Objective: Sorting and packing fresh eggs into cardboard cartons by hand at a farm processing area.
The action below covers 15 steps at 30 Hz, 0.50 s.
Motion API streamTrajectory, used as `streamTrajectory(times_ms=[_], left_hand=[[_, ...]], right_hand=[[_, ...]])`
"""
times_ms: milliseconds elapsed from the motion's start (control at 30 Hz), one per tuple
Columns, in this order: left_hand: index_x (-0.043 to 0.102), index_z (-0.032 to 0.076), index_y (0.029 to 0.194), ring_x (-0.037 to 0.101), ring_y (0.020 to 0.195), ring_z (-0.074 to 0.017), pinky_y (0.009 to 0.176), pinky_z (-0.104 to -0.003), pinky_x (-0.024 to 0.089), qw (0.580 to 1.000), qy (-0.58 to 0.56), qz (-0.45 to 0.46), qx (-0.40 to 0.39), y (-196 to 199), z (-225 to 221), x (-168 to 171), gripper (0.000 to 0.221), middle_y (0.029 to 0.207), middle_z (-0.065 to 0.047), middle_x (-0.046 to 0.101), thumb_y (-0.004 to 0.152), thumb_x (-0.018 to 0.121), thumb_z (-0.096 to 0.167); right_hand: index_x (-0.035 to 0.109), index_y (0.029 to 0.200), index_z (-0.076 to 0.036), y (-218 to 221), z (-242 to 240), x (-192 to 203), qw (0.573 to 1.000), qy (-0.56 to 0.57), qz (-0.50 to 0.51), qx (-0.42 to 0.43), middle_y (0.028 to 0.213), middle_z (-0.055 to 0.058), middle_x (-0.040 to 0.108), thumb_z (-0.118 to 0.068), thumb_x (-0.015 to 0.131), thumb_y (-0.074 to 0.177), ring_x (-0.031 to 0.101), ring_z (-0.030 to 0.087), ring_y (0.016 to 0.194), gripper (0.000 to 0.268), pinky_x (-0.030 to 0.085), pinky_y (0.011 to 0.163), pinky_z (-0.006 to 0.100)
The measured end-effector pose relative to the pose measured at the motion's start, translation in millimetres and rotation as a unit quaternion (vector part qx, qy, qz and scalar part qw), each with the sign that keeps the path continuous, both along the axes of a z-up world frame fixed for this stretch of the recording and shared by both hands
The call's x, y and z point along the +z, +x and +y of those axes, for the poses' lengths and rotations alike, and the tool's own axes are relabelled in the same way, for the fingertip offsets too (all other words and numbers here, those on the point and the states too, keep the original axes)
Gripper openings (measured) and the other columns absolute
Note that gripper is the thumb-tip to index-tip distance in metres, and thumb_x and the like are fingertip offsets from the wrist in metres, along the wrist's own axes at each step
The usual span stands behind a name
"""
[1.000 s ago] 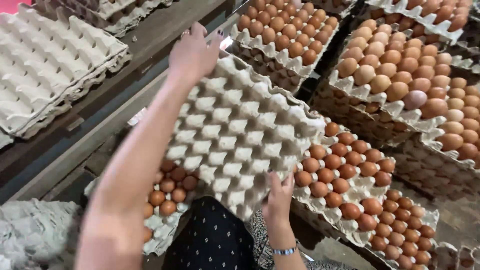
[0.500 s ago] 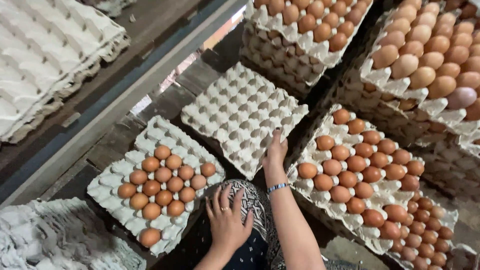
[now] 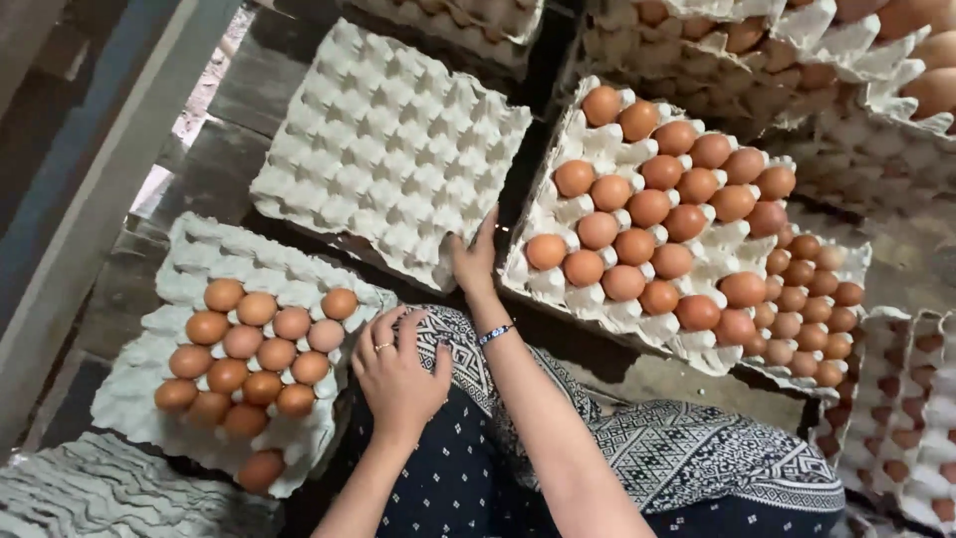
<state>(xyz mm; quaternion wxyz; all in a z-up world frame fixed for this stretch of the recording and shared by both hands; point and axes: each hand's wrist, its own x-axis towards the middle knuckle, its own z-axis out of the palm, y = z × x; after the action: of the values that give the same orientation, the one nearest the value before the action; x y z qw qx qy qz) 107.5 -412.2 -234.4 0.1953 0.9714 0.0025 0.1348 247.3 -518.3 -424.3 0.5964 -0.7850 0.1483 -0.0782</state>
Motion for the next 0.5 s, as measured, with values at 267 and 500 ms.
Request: streamTrajectory(times_ms=[267,500], left_hand=[[0.062,0.015,0.115,0.049,0.12,-0.032,0.099,-0.049,0.038,1.0,-0.002,0.007,0.016,0,-1,0,0.047,0.124,-0.007,0.056,0.071,0.066,0.029],[0.062,0.017,0.116,0.05,0.118,-0.0306,0.097,-0.048,0.038,1.0,-0.001,0.001,0.023,1,0,-1,0.046,0.122,-0.006,0.057,0.072,0.065,0.031]], right_hand=[[0.026,0.148,0.002,-4,-2,2,0.996,0.052,-0.072,0.014,0.142,0.022,0.046,-0.009,0.065,0.082,0.053,0.029,0.122,0.077,0.046,0.099,0.035],[0.02,0.149,0.005,4,-3,-21,1.0,-0.016,-0.022,0.016,0.148,0.027,0.038,-0.011,0.068,0.079,0.044,0.036,0.133,0.086,0.038,0.108,0.037]])
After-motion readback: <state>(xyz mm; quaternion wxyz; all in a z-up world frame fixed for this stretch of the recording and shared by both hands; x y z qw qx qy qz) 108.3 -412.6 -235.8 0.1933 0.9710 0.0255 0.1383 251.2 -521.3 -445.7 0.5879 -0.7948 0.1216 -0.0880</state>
